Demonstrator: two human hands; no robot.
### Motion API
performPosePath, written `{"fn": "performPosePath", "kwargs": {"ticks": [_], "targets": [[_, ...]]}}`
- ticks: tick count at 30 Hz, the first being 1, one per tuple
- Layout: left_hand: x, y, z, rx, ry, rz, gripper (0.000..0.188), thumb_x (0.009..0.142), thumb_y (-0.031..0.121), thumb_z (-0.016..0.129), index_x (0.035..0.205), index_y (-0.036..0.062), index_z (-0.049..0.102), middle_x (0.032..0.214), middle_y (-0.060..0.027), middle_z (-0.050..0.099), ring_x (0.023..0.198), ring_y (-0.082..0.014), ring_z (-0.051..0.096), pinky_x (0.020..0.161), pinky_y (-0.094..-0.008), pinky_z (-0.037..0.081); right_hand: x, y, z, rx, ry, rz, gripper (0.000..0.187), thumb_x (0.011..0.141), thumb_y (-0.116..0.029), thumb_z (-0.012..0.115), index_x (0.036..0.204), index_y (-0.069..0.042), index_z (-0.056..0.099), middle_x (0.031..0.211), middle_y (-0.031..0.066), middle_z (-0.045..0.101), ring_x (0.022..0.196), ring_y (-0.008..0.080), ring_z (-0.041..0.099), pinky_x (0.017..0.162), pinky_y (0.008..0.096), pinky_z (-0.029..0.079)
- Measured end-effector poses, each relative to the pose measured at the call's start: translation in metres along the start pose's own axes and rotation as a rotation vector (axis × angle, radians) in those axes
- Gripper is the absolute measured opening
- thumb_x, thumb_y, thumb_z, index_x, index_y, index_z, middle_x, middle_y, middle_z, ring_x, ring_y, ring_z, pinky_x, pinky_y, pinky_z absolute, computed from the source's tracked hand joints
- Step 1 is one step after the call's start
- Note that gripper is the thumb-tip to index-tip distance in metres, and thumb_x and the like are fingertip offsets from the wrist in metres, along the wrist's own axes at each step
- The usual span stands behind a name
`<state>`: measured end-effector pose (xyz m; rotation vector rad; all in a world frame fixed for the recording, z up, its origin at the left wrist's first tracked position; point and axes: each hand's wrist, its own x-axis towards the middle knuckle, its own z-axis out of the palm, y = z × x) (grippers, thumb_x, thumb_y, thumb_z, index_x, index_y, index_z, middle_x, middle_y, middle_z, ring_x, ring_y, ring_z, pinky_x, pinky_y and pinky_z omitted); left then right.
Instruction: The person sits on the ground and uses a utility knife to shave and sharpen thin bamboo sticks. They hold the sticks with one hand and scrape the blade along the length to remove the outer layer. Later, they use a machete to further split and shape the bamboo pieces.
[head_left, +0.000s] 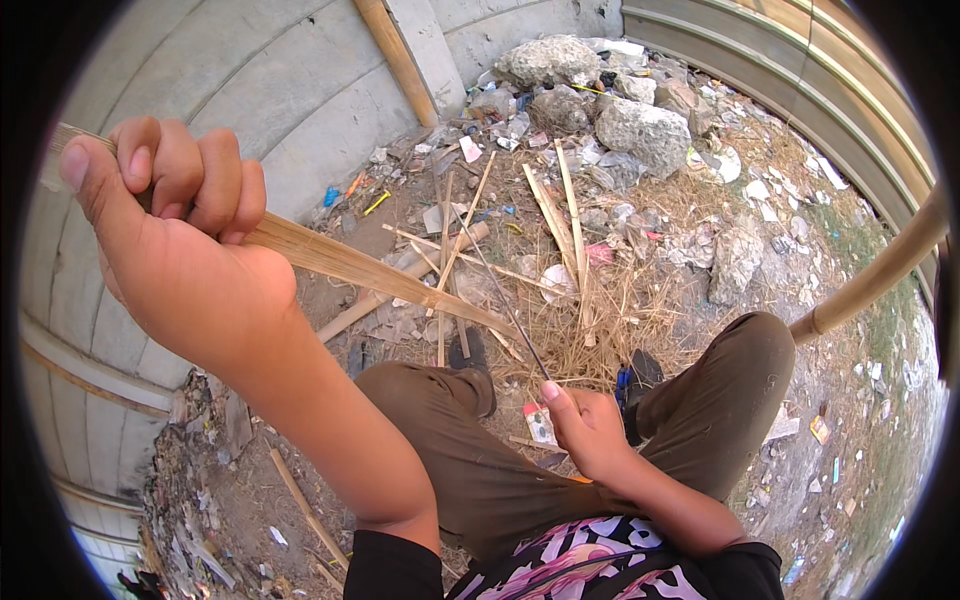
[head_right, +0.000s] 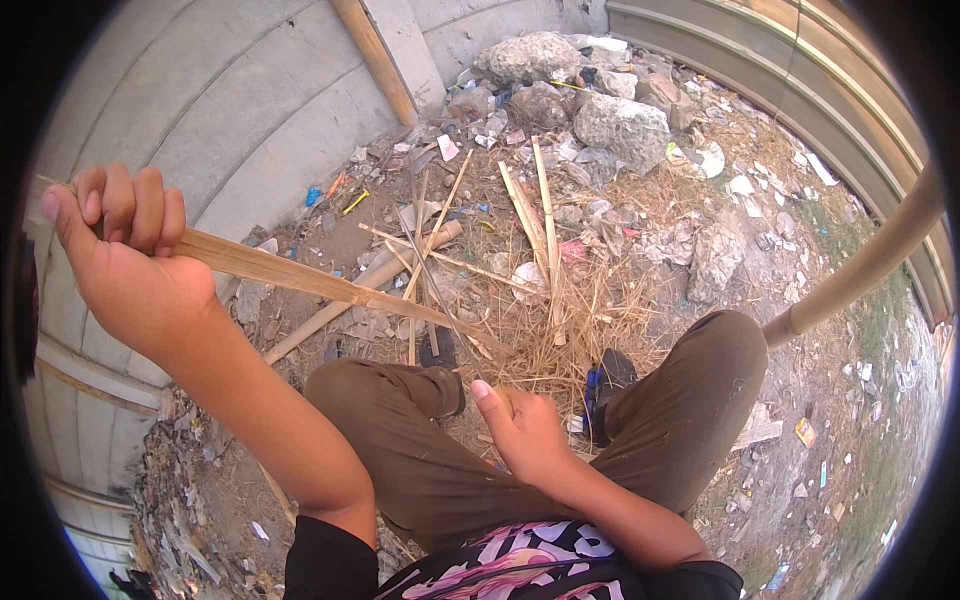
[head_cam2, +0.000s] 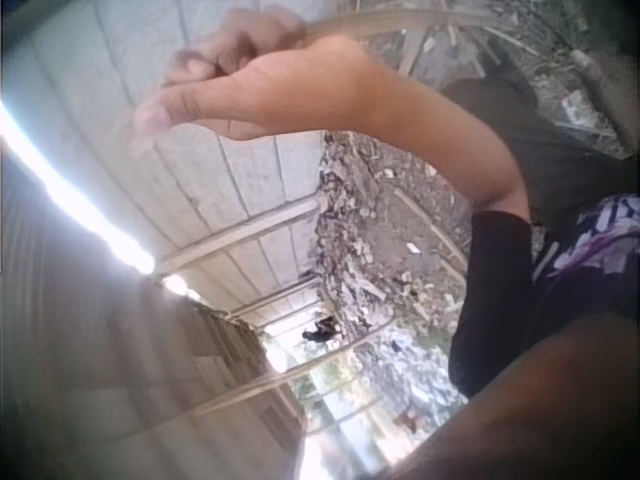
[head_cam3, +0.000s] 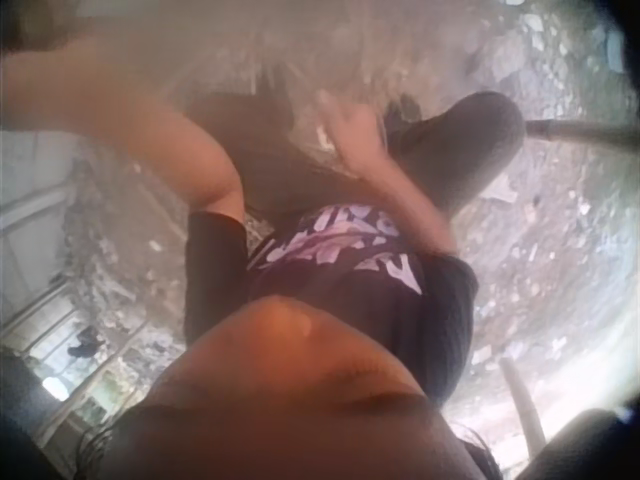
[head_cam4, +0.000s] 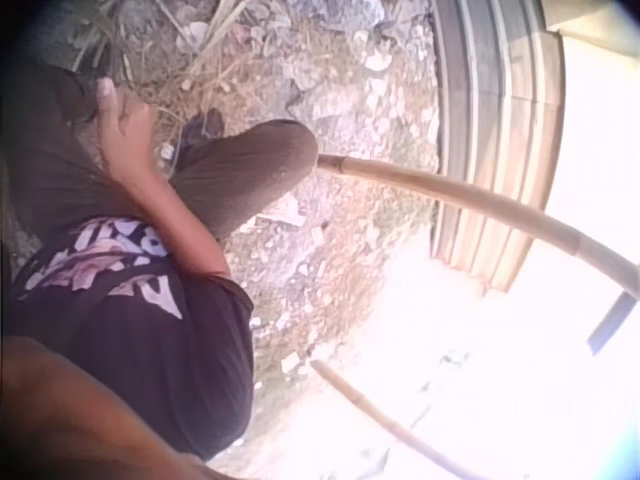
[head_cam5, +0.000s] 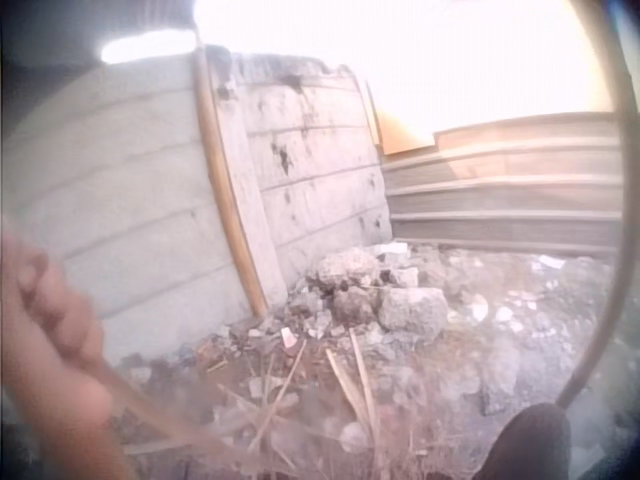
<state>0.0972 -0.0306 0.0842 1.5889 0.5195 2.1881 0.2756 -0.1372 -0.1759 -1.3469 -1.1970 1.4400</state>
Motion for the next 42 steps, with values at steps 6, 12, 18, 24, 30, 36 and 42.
{"fn": "performPosePath", "kwargs": {"ticks": [6, 12, 18, 24, 30, 36, 42], "targets": [[0.005, -0.014, 0.022, 0.047, 0.040, -0.017, 0.043, 0.102, 0.042, 0.056, 0.079, 0.0107, 0.039, 0.063, 0.0034, 0.027, 0.051, -0.0070, 0.018, 0.047, -0.0250, 0.015, 0.022, 0.038, 0.011, 0.116, 0.022, -0.349, 0.052, 0.104, -0.041, 0.049, 0.068, -0.003, 0.051, 0.054, 0.0005, 0.043, 0.052, 0.0109, 0.041, 0.050, 0.0325, 0.036], [0.029, -0.037, 0.023, 0.076, 0.006, -0.021, 0.045, 0.103, 0.045, 0.053, 0.079, 0.0098, 0.040, 0.065, 0.0031, 0.028, 0.052, -0.0067, 0.020, 0.047, -0.0242, 0.018, 0.043, 0.134, 0.025, 0.178, 0.165, 0.709, 0.061, 0.100, -0.052, 0.052, 0.064, -0.003, 0.051, 0.053, 0.0031, 0.049, 0.045, 0.0181, 0.044, 0.047, 0.0342, 0.039], [0.039, -0.047, 0.006, 0.117, 0.056, -0.038, 0.043, 0.105, 0.041, 0.051, 0.079, 0.0094, 0.040, 0.066, 0.0030, 0.027, 0.052, -0.0076, 0.020, 0.048, -0.0256, 0.018, 0.058, 0.104, 0.030, 0.168, 0.034, 0.039, 0.069, 0.096, -0.061, 0.051, 0.062, -0.001, 0.055, 0.050, 0.0064, 0.051, 0.043, 0.0246, 0.052, 0.043, 0.0392, 0.039], [0.016, -0.023, 0.015, 0.127, 0.113, -0.015, 0.036, 0.103, 0.029, 0.051, 0.077, 0.0096, 0.036, 0.065, 0.0014, 0.026, 0.052, -0.0092, 0.018, 0.048, -0.0269, 0.016, 0.056, 0.172, 0.034, 0.070, 0.251, 0.639, 0.059, 0.095, -0.055, 0.051, 0.072, -0.002, 0.059, 0.060, 0.0131, 0.057, 0.048, 0.0262, 0.058, 0.044, 0.0418, 0.043], [-0.001, 0.027, -0.096, -0.120, -0.010, 0.043, 0.025, 0.096, 0.010, 0.048, 0.075, 0.0105, 0.037, 0.063, 0.0017, 0.025, 0.050, -0.0071, 0.018, 0.044, -0.0243, 0.014, 0.084, 0.144, 0.019, -0.441, 0.156, 0.297, 0.069, 0.096, -0.059, 0.050, 0.077, 0.004, 0.067, 0.063, 0.0218, 0.064, 0.065, 0.0393, 0.067, 0.065, 0.0492, 0.052], [0.005, 0.032, -0.113, -0.095, -0.029, 0.043, 0.028, 0.091, 0.003, 0.048, 0.070, 0.0122, 0.033, 0.062, 0.0017, 0.027, 0.050, -0.0074, 0.019, 0.044, -0.0238, 0.016, 0.146, 0.190, -0.020, -0.800, 0.461, 0.139, 0.048, 0.095, -0.044, 0.057, 0.089, 0.002, 0.066, 0.093, 0.0245, 0.068, 0.088, 0.0424, 0.067, 0.078, 0.0512, 0.052], [-0.003, 0.054, -0.146, -0.186, -0.089, -0.074, 0.035, 0.087, 0.003, 0.053, 0.064, 0.0142, 0.029, 0.061, 0.0016, 0.028, 0.049, -0.0089, 0.022, 0.046, -0.0262, 0.019, 0.119, 0.277, -0.090, -1.851, -0.324, 0.303, 0.030, 0.095, -0.025, 0.058, 0.119, -0.012, 0.069, 0.121, 0.0081, 0.067, 0.124, 0.0293, 0.053, 0.099, 0.0513, 0.042]]}}
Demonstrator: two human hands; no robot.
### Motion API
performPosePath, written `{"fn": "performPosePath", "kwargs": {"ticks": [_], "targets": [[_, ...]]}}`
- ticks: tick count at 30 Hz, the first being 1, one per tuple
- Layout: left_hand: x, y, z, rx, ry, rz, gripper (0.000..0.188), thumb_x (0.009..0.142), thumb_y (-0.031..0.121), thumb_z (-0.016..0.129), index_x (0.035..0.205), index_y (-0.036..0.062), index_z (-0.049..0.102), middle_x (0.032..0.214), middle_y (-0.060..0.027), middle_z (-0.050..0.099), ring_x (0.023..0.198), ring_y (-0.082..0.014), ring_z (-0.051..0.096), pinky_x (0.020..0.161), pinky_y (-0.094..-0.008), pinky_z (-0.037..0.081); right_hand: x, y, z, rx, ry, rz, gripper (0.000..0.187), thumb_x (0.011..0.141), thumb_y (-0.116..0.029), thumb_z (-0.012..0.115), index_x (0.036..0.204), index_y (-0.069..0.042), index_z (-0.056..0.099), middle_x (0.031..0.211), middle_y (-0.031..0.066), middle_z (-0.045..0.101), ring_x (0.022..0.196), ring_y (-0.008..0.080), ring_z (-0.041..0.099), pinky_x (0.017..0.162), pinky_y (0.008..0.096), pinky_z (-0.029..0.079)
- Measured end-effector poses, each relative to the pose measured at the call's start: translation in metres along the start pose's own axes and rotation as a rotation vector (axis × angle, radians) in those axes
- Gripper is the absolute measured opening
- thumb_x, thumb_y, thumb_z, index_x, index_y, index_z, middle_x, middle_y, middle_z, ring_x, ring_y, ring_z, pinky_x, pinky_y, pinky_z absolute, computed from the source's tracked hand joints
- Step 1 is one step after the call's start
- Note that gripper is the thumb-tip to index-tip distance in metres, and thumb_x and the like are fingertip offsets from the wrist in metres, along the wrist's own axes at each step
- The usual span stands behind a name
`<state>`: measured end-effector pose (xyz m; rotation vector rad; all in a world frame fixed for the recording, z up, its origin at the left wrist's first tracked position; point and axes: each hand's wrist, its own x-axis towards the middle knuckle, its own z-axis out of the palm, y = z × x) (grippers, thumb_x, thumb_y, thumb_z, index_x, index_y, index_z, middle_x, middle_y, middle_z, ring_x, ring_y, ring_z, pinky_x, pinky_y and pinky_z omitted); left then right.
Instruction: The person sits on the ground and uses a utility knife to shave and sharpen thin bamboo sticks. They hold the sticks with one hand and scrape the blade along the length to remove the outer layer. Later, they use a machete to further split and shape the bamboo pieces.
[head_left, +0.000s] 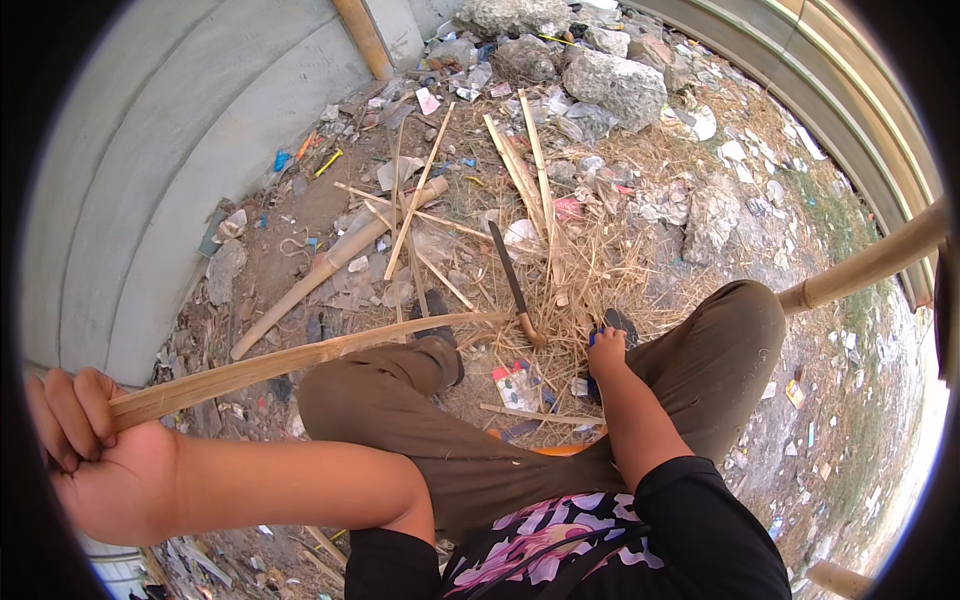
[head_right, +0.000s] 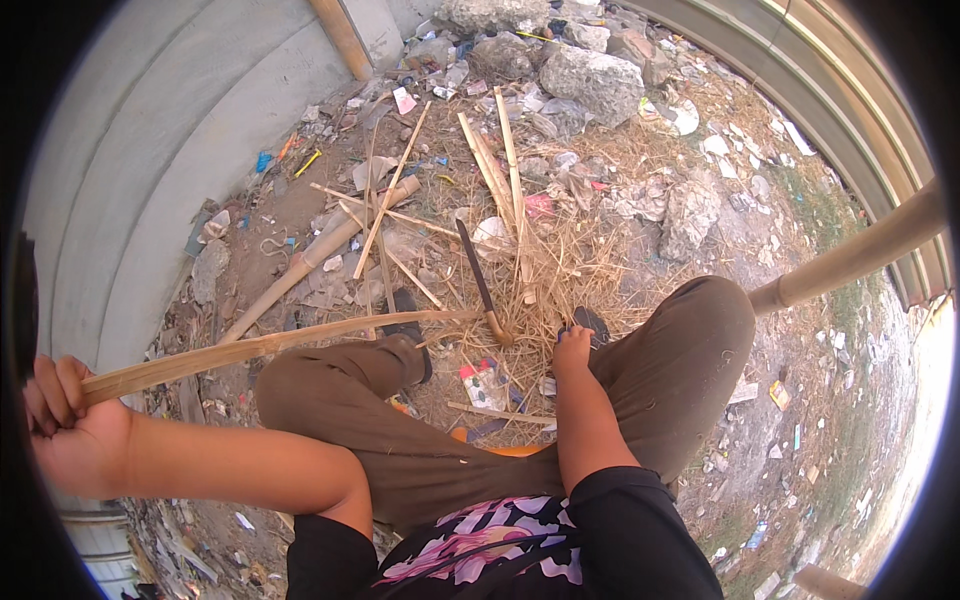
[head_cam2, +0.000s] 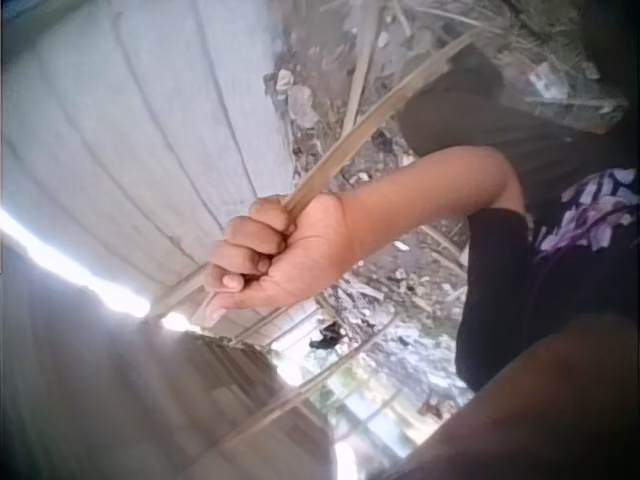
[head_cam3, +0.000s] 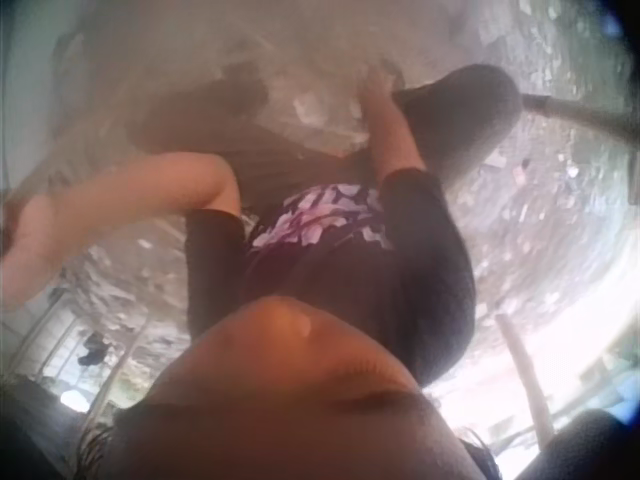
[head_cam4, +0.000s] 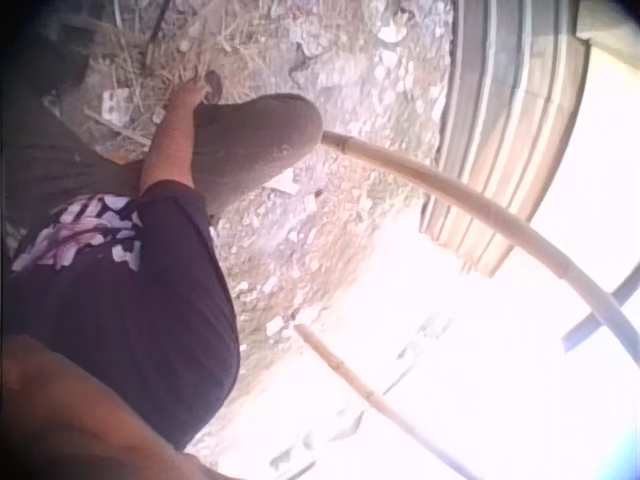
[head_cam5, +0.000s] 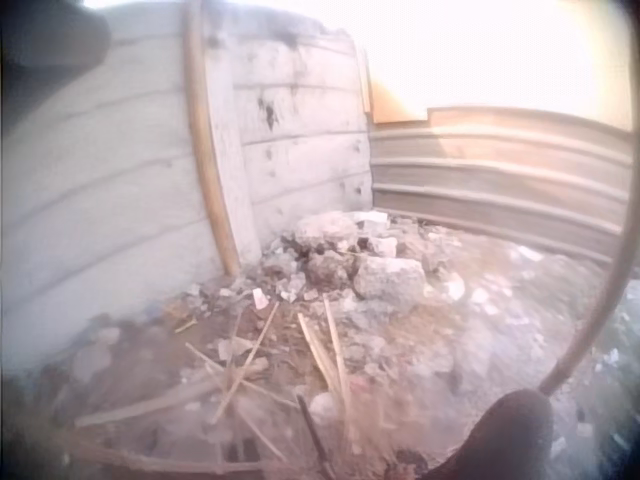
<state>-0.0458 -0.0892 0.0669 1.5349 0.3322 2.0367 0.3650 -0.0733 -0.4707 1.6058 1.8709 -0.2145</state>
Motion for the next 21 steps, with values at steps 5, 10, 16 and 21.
{"fn": "performPosePath", "kwargs": {"ticks": [5, 10, 16, 21], "targets": [[-0.001, -0.005, 0.004, -0.021, -0.012, 0.002, 0.030, 0.090, 0.005, 0.055, 0.068, 0.0111, 0.036, 0.062, 0.0022, 0.029, 0.049, -0.0075, 0.024, 0.046, -0.0250, 0.021, 0.041, -0.025, 0.025, -0.227, 0.096, -0.059, 0.030, 0.096, -0.029, 0.062, 0.123, -0.018, 0.068, 0.132, 0.0048, 0.058, 0.129, 0.0263, 0.049, 0.106, 0.0517, 0.037], [-0.012, -0.008, 0.009, -0.044, -0.073, 0.075, 0.022, 0.097, 0.009, 0.050, 0.078, 0.0098, 0.038, 0.065, 0.0023, 0.030, 0.049, -0.0060, 0.022, 0.045, -0.0228, 0.022, 0.041, -0.021, 0.024, -0.150, 0.117, -0.178, 0.039, 0.094, -0.032, 0.066, 0.131, -0.021, 0.062, 0.129, 0.0034, 0.058, 0.126, 0.0263, 0.051, 0.100, 0.0522, 0.041], [-0.023, -0.002, 0.012, 0.026, -0.004, 0.078, 0.033, 0.104, 0.027, 0.052, 0.079, 0.0093, 0.040, 0.064, 0.0016, 0.029, 0.049, -0.0067, 0.022, 0.044, -0.0241, 0.020, 0.043, -0.027, 0.022, -0.367, 0.112, -0.230, 0.030, 0.094, -0.032, 0.066, 0.121, -0.019, 0.071, 0.126, 0.0032, 0.060, 0.123, 0.0279, 0.052, 0.096, 0.0540, 0.040], [-0.024, -0.001, 0.030, 0.027, 0.051, 0.150, 0.036, 0.108, 0.032, 0.045, 0.080, 0.0113, 0.039, 0.065, 0.0026, 0.029, 0.048, -0.0066, 0.018, 0.039, -0.0234, 0.017, 0.112, -0.022, 0.040, -0.567, -0.386, -0.330, 0.036, 0.085, -0.030, 0.074, 0.118, -0.015, 0.073, 0.114, 0.0060, 0.070, 0.101, 0.0333, 0.065, 0.083, 0.0541, 0.047]]}}
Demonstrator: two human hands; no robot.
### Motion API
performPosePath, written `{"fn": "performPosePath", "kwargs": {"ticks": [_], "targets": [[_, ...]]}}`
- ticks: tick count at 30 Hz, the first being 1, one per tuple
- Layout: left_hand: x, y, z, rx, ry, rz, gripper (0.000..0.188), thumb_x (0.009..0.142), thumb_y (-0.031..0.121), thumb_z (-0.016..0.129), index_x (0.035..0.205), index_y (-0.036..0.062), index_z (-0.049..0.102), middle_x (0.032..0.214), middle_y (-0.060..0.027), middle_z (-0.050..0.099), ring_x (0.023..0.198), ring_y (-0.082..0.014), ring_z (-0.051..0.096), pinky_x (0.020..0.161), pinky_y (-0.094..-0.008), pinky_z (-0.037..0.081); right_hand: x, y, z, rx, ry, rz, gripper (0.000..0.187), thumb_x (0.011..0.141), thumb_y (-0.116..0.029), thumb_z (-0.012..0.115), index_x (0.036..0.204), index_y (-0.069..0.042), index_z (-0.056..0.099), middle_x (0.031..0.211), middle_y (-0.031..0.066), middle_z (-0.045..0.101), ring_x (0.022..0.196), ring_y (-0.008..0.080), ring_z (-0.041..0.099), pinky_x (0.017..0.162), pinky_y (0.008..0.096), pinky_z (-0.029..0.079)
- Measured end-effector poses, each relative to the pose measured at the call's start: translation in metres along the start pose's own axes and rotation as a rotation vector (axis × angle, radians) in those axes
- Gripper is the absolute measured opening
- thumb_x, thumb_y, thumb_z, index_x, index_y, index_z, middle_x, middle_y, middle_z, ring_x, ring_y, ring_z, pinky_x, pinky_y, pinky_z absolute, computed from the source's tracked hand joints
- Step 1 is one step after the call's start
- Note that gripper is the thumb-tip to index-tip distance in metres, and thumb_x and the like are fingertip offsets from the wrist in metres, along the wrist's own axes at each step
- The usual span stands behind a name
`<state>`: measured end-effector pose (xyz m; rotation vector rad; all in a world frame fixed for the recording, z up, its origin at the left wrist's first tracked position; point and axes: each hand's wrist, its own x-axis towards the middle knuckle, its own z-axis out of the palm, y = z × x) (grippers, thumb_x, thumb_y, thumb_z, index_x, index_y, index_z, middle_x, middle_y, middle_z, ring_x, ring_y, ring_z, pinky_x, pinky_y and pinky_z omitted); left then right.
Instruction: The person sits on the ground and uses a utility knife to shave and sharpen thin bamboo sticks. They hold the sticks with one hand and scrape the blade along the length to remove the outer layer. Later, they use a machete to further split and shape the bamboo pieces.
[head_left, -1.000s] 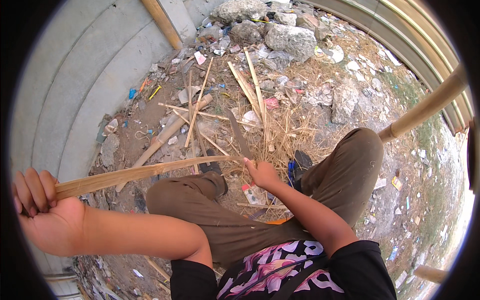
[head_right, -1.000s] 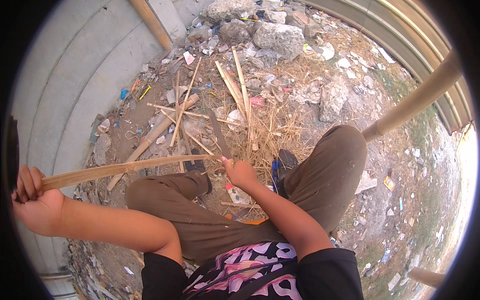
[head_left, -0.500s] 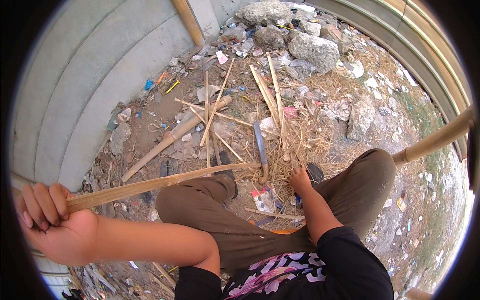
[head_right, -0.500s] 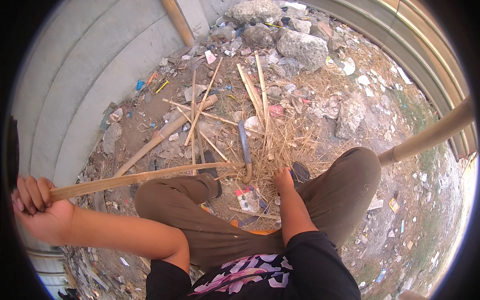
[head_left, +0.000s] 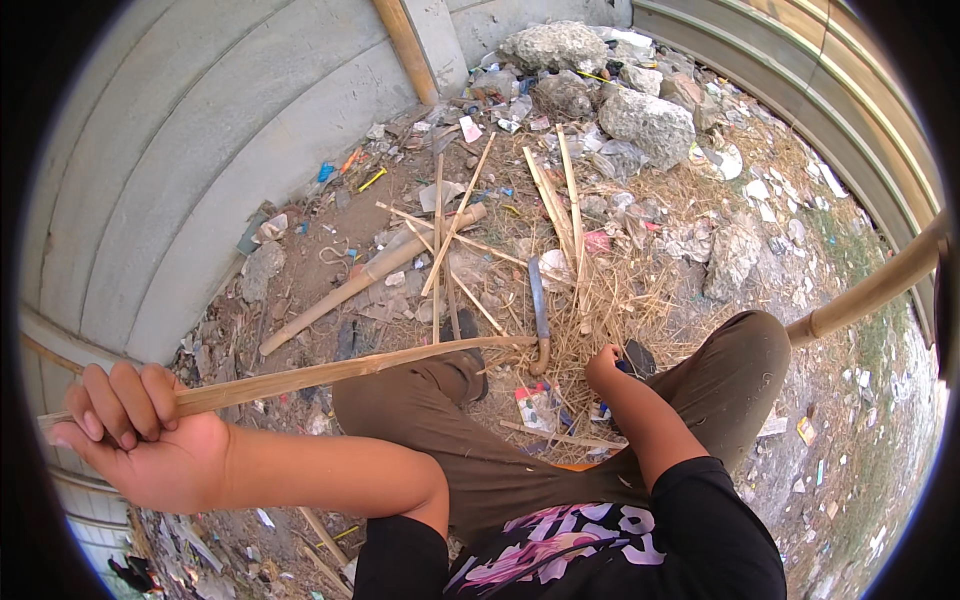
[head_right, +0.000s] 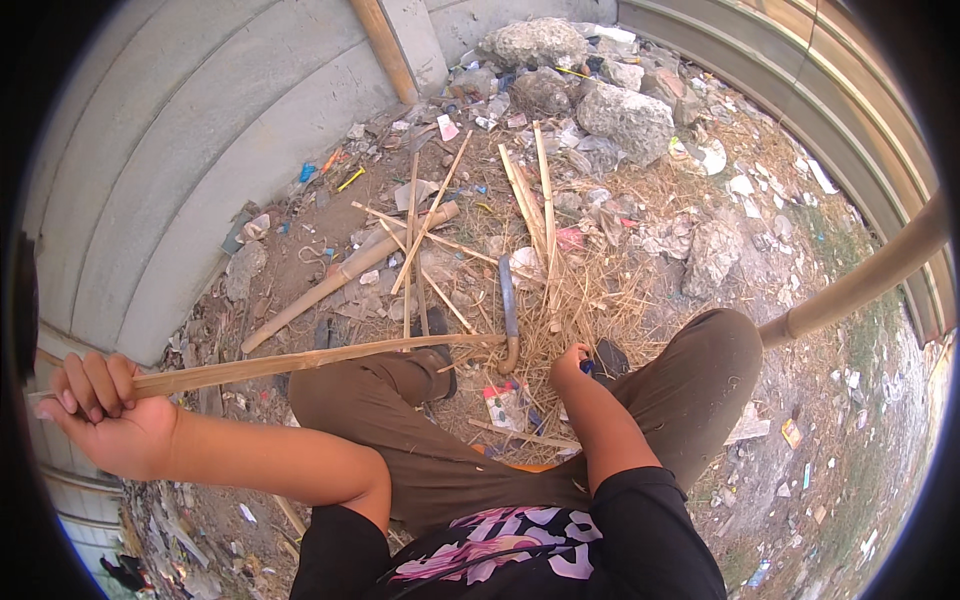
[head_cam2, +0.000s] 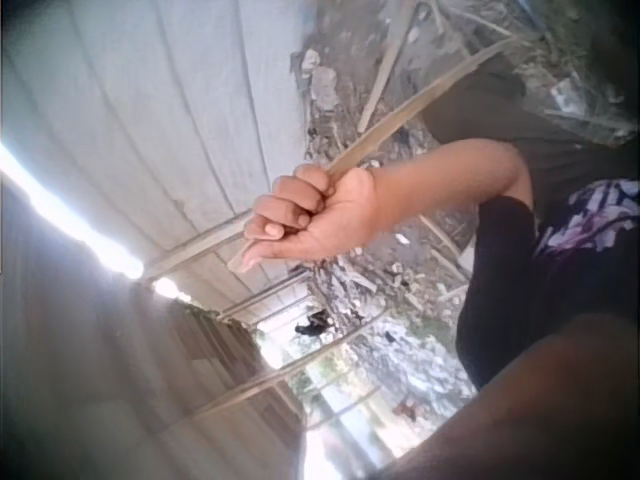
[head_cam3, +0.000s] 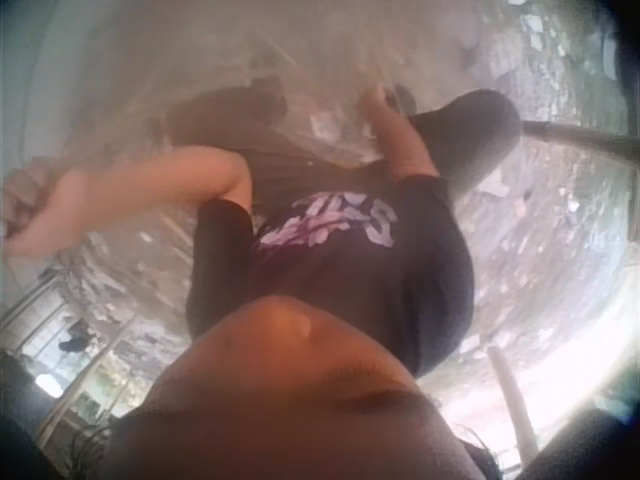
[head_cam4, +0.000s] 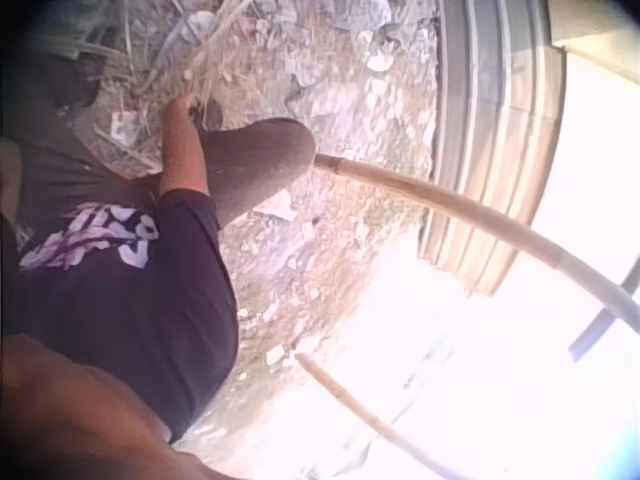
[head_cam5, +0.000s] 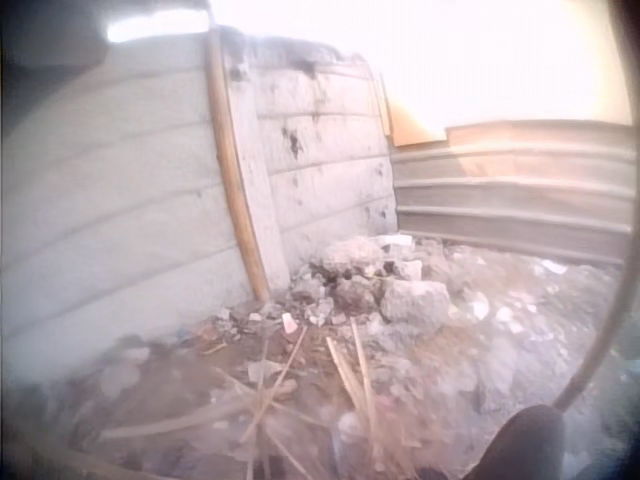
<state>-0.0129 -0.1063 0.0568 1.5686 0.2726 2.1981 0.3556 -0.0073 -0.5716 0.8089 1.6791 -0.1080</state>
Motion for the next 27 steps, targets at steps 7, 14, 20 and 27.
{"fn": "performPosePath", "kwargs": {"ticks": [7, 14, 20, 27], "targets": [[-0.037, 0.071, -0.003, 0.047, 0.001, 0.066, 0.035, 0.109, 0.032, 0.041, 0.080, 0.0110, 0.040, 0.064, 0.0026, 0.033, 0.047, -0.0068, 0.023, 0.040, -0.0226, 0.021, -0.226, 0.090, -0.111, 0.669, 0.499, 0.028, 0.042, 0.085, -0.016, 0.064, 0.122, 0.003, 0.057, 0.114, 0.0177, 0.072, 0.105, 0.0325, 0.071, 0.084, 0.0495, 0.055], [-0.097, 0.135, 0.022, -0.060, -0.039, 0.235, 0.035, 0.107, 0.032, 0.044, 0.080, 0.0111, 0.041, 0.065, 0.0029, 0.040, 0.041, -0.0034, 0.026, 0.037, -0.0216, 0.018, -0.386, 0.072, -0.154, 1.598, 1.115, -0.360, 0.036, 0.091, -0.035, 0.069, 0.100, 0.000, 0.068, 0.074, 0.0130, 0.068, 0.073, 0.0222, 0.068, 0.065, 0.0382, 0.049], [-0.130, 0.263, -0.037, 0.094, -0.584, 0.220, 0.081, 0.089, 0.061, 0.067, 0.142, 0.0036, 0.048, 0.114, -0.0149, 0.062, 0.094, -0.0233, 0.064, 0.081, -0.0361, 0.055, -0.429, -0.002, -0.161, 1.944, 0.703, -0.755, 0.048, 0.095, -0.045, 0.066, 0.098, 0.002, 0.071, 0.063, 0.0043, 0.062, 0.058, 0.0117, 0.060, 0.046, 0.0295, 0.041], [-0.189, 0.191, 0.044, 0.142, 0.384, 0.469, 0.041, 0.104, 0.041, 0.048, 0.078, 0.0097, 0.040, 0.068, 0.0009, 0.039, 0.060, -0.0091, 0.038, 0.057, -0.0219, 0.032, -0.447, -0.025, -0.207, 2.494, 0.827, -1.254, 0.046, 0.096, -0.042, 0.068, 0.114, 0.000, 0.065, 0.070, 0.0052, 0.064, 0.045, 0.0071, 0.041, 0.047, 0.0275, 0.042]]}}
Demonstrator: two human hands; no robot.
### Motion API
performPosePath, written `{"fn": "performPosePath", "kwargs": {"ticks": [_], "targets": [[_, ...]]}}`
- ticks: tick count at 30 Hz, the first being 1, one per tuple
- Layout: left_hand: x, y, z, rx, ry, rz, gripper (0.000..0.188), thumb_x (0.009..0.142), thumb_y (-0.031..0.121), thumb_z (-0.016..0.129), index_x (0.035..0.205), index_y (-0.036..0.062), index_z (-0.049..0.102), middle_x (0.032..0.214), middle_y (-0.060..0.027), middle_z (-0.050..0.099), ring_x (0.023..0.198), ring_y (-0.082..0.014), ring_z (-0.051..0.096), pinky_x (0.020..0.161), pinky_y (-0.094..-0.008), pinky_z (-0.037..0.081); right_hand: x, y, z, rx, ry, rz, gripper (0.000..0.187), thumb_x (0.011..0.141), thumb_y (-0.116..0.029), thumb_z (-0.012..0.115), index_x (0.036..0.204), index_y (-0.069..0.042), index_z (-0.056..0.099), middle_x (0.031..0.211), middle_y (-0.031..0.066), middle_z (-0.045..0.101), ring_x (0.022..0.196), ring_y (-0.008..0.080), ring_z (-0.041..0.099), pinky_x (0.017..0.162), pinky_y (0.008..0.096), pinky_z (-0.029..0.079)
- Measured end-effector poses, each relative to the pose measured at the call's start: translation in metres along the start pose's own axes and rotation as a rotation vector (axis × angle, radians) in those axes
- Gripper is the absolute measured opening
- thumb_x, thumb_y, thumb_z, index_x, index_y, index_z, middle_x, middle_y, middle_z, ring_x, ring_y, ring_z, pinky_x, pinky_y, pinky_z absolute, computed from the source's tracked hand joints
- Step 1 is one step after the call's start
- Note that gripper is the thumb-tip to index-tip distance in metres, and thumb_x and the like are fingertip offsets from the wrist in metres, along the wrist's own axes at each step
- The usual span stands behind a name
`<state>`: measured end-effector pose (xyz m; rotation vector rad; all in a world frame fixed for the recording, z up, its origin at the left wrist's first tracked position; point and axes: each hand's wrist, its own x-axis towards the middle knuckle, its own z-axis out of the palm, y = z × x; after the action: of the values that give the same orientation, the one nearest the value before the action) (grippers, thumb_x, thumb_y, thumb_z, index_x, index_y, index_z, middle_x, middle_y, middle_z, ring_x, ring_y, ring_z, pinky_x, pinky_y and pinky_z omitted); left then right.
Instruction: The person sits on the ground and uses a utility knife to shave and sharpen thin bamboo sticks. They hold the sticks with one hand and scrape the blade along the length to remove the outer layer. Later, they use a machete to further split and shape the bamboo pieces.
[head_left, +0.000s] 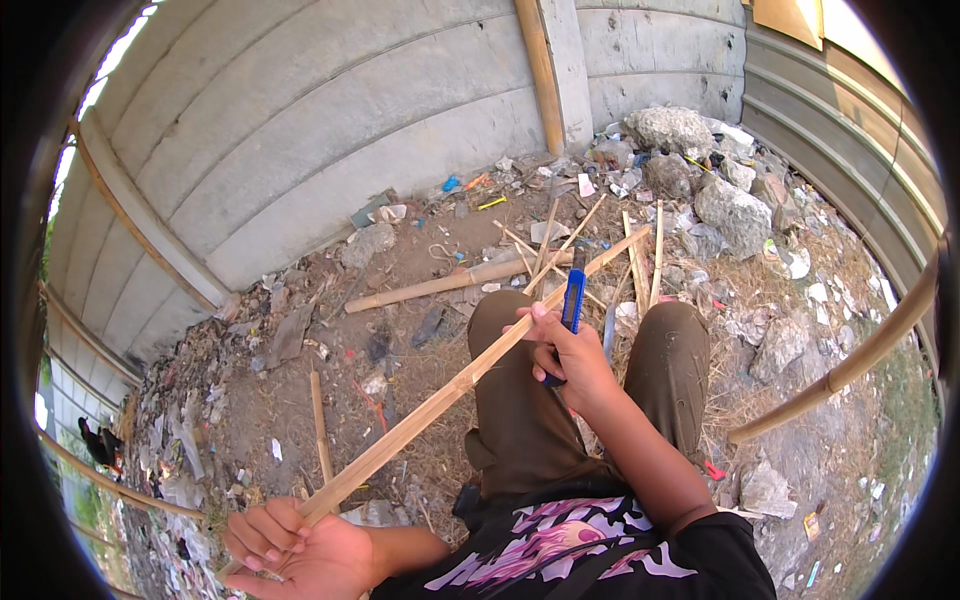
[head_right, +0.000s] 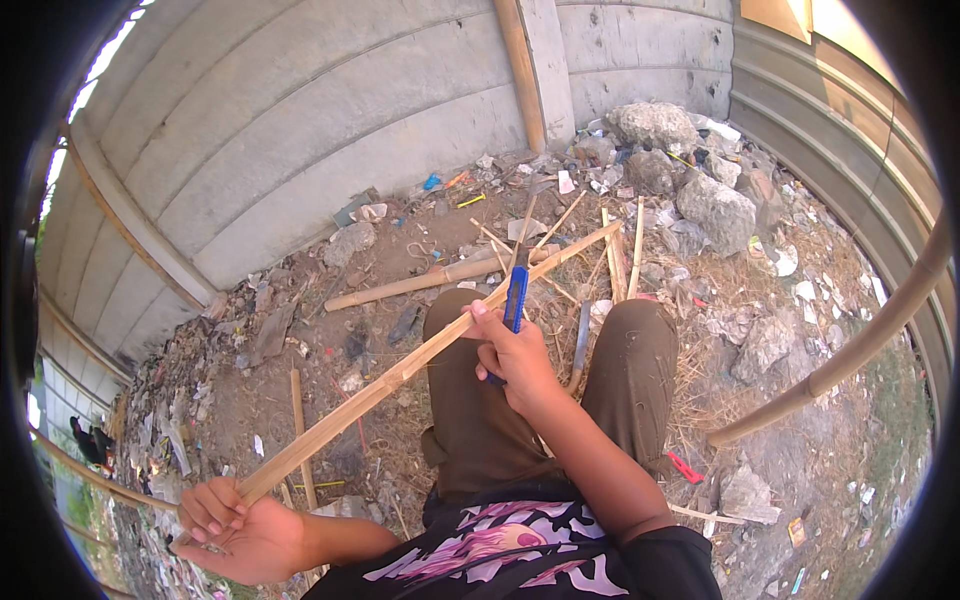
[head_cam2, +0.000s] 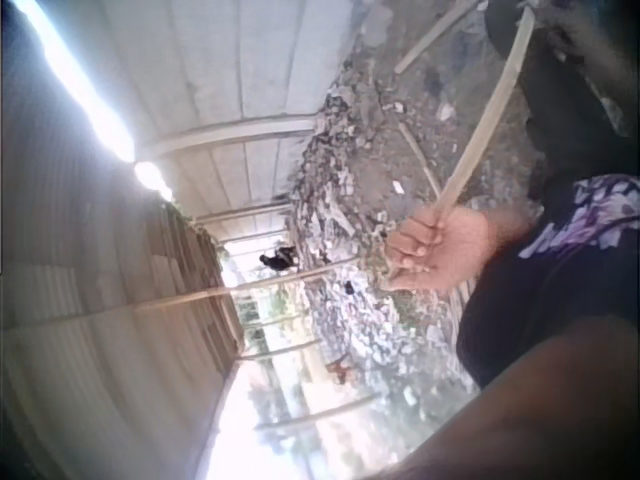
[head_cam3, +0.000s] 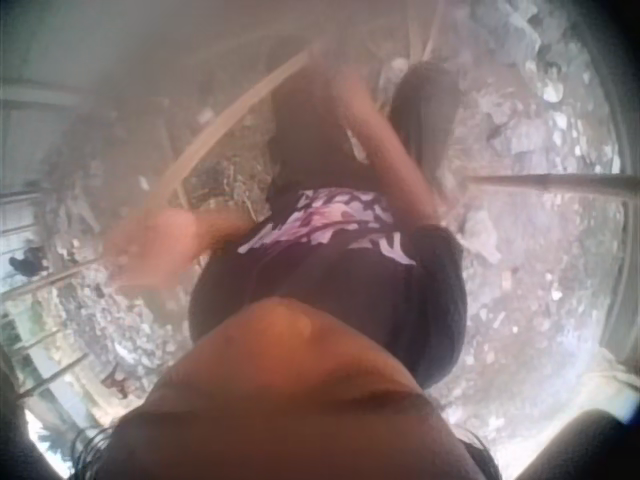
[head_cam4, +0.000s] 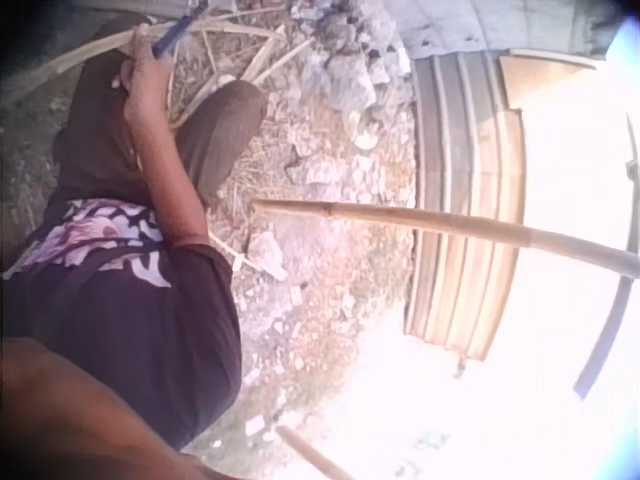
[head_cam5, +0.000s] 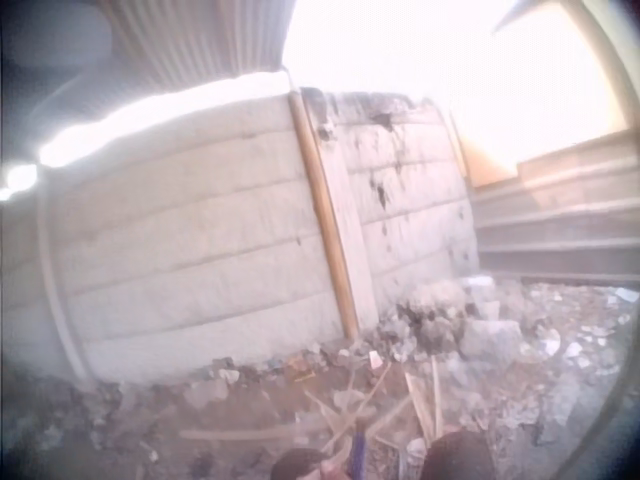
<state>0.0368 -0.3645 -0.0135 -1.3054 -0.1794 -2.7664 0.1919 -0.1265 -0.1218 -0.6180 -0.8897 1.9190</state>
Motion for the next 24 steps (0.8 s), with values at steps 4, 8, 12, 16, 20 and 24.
{"fn": "performPosePath", "kwargs": {"ticks": [4, 8, 12, 16, 20, 24], "targets": [[-0.036, -0.008, -0.010, 0.112, -0.238, -0.227, 0.060, 0.092, 0.069, 0.052, 0.078, 0.0109, 0.047, 0.075, -0.0017, 0.047, 0.084, -0.0166, 0.046, 0.077, -0.0310, 0.038, 0.036, -0.021, -0.021, 0.075, 0.126, -0.087, 0.025, 0.094, -0.026, 0.072, 0.082, -0.010, 0.057, 0.061, -0.0036, 0.048, 0.043, 0.0063, 0.033, 0.047, 0.0275, 0.039], [-0.002, -0.001, -0.031, 0.144, -0.954, -0.654, 0.061, 0.095, 0.065, 0.051, 0.100, 0.0052, 0.057, 0.089, -0.0077, 0.062, 0.100, -0.0211, 0.057, 0.084, -0.0379, 0.044, 0.064, -0.055, -0.064, -0.090, 0.230, -0.041, 0.024, 0.092, -0.019, 0.072, 0.077, -0.012, 0.055, 0.060, -0.0058, 0.043, 0.044, 0.0062, 0.035, 0.046, 0.0280, 0.036], [0.010, -0.042, -0.049, 0.006, -1.101, -1.107, 0.090, 0.084, 0.083, 0.049, 0.123, 0.0027, 0.059, 0.128, -0.0172, 0.060, 0.124, -0.0297, 0.049, 0.103, -0.0436, 0.036, 0.069, -0.063, -0.087, -0.286, 0.363, -0.098, 0.024, 0.092, -0.021, 0.071, 0.077, -0.008, 0.057, 0.060, -0.0028, 0.048, 0.043, 0.0075, 0.038, 0.044, 0.0287, 0.036], [-0.021, -0.102, -0.041, 0.387, -1.033, -1.449, 0.077, 0.096, 0.064, 0.052, 0.138, 0.0000, 0.045, 0.138, -0.0182, 0.049, 0.128, -0.0261, 0.049, 0.106, -0.0419, 0.039, 0.068, -0.038, -0.095, -0.591, 0.437, -0.237, 0.025, 0.092, -0.023, 0.072, 0.082, -0.003, 0.060, 0.065, 0.0020, 0.056, 0.045, 0.0098, 0.047, 0.041, 0.0290, 0.041], [-0.069, -0.165, -0.035, 0.555, -1.108, -1.552, 0.062, 0.104, 0.046, 0.053, 0.141, -0.0020, 0.040, 0.133, -0.0183, 0.055, 0.123, -0.0213, 0.055, 0.102, -0.0357, 0.044, 0.050, -0.029, -0.082, -0.777, 0.290, -0.388, 0.026, 0.093, -0.024, 0.071, 0.084, -0.003, 0.060, 0.064, 0.0003, 0.054, 0.048, 0.0081, 0.050, 0.039, 0.0256, 0.040], [-0.103, -0.194, -0.017, 0.400, -0.992, -1.646, 0.040, 0.107, 0.037, 0.050, 0.126, 0.0016, 0.051, 0.102, -0.0094, 0.063, 0.093, -0.0159, 0.062, 0.082, -0.0296, 0.051, 0.022, -0.046, -0.059, -0.728, 0.178, -0.370, 0.029, 0.096, -0.028, 0.067, 0.088, 0.000, 0.062, 0.062, -0.0021, 0.051, 0.055, 0.0087, 0.049, 0.051, 0.0310, 0.039]]}}
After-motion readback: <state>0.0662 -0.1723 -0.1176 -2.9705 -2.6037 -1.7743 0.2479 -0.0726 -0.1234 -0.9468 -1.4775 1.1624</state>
